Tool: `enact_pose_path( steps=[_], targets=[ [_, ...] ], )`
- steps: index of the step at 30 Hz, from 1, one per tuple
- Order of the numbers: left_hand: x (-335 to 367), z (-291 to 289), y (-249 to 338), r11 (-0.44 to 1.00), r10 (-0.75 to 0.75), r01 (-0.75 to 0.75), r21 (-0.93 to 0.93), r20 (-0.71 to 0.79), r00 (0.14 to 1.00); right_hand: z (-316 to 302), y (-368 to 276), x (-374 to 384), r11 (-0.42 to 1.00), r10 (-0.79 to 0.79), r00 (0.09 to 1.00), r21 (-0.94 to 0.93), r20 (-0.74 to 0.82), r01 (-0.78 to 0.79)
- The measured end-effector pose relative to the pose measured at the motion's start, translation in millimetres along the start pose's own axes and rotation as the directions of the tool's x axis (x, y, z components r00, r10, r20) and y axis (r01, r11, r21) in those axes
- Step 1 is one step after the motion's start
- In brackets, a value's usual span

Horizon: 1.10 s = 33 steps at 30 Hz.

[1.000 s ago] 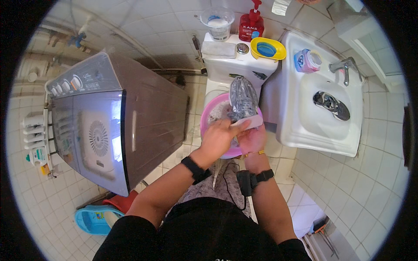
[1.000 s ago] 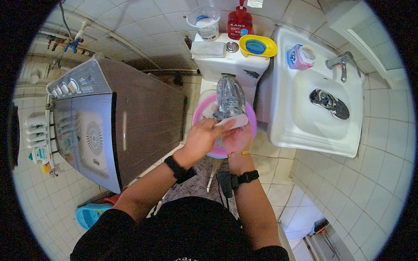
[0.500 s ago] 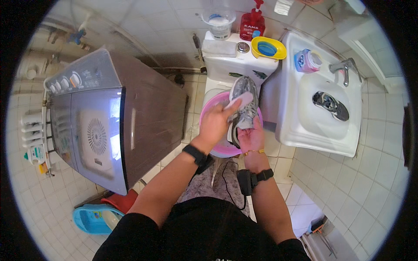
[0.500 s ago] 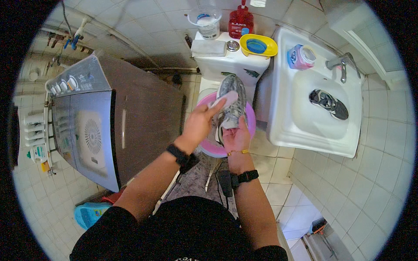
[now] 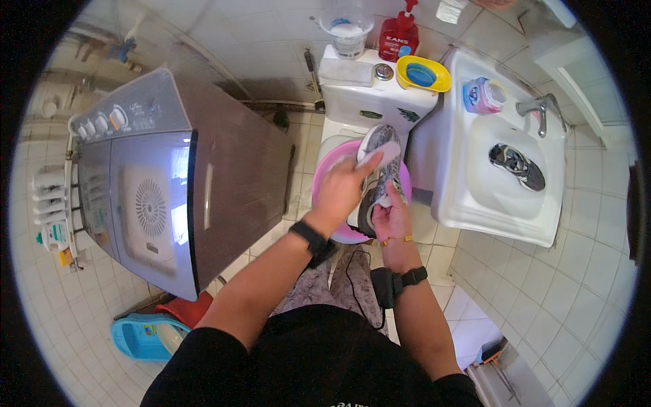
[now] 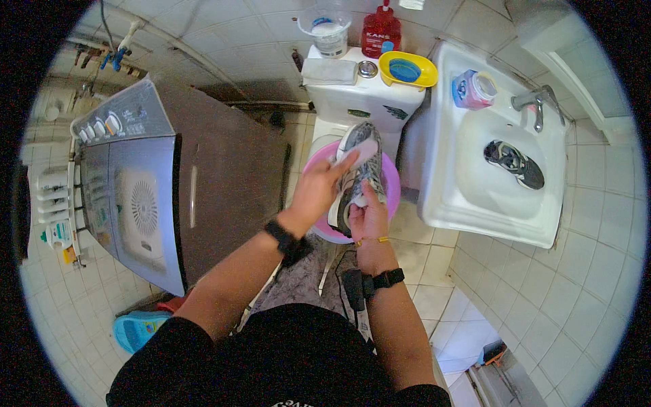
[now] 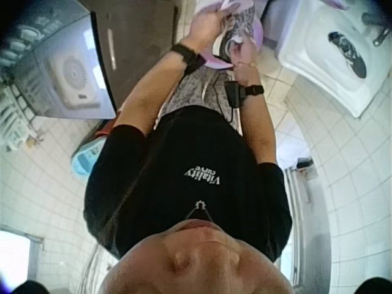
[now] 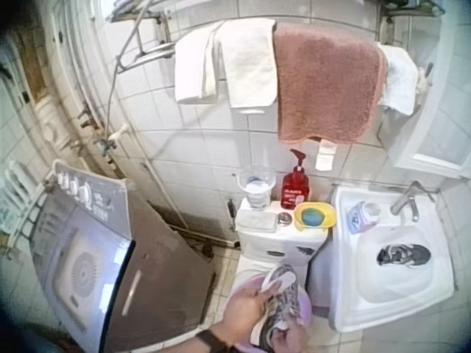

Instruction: The person washes a pair of sneakers by hand in a pink bucket using a brush and soapy water, scrubbing different sides and the interior of each shoe.

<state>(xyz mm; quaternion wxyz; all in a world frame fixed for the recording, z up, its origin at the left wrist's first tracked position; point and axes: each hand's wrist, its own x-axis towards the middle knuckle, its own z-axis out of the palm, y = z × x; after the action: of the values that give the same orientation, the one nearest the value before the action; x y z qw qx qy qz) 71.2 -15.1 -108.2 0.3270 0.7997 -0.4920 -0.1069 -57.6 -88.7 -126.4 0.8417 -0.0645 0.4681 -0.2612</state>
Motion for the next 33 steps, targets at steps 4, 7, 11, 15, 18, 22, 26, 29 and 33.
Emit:
enact_pose_path(
  steps=[4,7,11,15,18,22,26,29,33],
  targets=[
    [33,-10,-13,0.994,-0.075,0.076,0.081,-0.009,0.997,3,1,-5,1.0,-0.003,1.0,0.002,0.03,0.003],
    [10,-24,6,1.0,-0.01,0.008,-0.03,-0.057,0.998,-4,-2,-2,1.0,-0.011,1.0,-0.012,0.021,0.011],
    [-50,-14,14,0.998,-0.052,0.057,-0.032,0.143,0.988,-5,-5,1,1.0,0.009,1.0,0.005,-0.027,-0.009],
    [-4,-4,1,0.998,-0.057,0.056,0.026,0.032,0.998,1,3,-3,1.0,0.005,0.996,0.01,-0.094,-0.004],
    [16,2,-15,0.996,-0.078,0.078,0.043,0.006,0.997,2,4,-6,1.0,0.028,0.996,0.004,-0.089,-0.028],
    [-20,-4,4,0.982,-0.137,0.145,-0.123,0.07,0.988,-18,-6,7,0.999,0.03,0.994,0.042,-0.108,-0.026],
    [-68,6,12,0.951,-0.164,0.208,-0.23,0.196,0.967,-3,-9,1,0.998,0.061,0.987,0.021,-0.146,-0.058],
    [-16,15,-10,0.964,-0.204,0.23,-0.132,0.184,0.961,-22,6,6,0.993,0.096,0.994,0.066,-0.05,-0.093],
    [7,14,-20,0.972,-0.213,0.223,-0.072,0.124,0.969,-5,6,-2,0.996,0.085,0.981,0.04,-0.173,-0.08]
  ],
)
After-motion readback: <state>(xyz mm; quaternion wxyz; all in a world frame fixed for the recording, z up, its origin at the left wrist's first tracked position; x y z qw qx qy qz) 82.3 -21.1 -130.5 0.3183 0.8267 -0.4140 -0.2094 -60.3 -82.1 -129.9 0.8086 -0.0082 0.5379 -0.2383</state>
